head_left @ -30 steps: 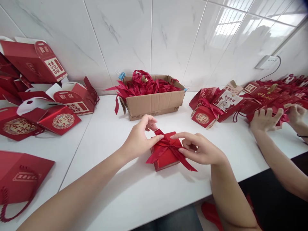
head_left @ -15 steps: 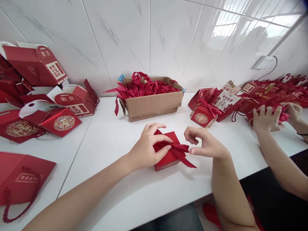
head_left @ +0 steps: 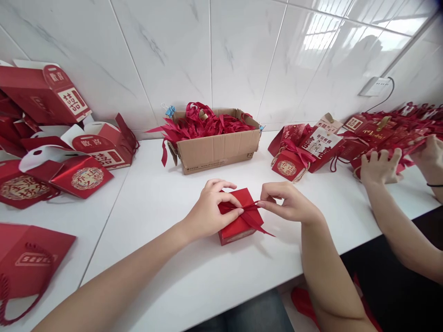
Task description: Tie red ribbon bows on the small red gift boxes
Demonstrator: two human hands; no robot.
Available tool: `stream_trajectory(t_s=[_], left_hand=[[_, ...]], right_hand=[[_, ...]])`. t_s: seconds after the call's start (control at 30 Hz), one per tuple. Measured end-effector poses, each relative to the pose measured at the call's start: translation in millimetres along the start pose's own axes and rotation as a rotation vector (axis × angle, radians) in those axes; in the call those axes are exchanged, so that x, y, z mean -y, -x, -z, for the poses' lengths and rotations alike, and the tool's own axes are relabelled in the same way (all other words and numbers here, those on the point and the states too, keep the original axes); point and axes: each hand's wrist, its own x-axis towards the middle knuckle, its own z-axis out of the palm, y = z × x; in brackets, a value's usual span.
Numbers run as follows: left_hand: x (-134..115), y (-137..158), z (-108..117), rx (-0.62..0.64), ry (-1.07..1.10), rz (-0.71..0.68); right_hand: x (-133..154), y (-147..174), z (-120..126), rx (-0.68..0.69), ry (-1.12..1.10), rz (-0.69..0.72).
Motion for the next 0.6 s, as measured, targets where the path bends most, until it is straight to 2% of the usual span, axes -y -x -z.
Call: stream_trajectory(t_s=[0.47, 0.6], left_hand=[[0.0, -2.3, 2.2, 0.04, -0.001, -0.014], [3.1, -2.3, 0.3, 0.039, 0.004, 0.004]], right_hand=[[-1.4, 3.3, 5.3, 0.046, 0.014, 0.071], [-4.2, 2.1, 5.0, 0.041, -0.008, 0.013]])
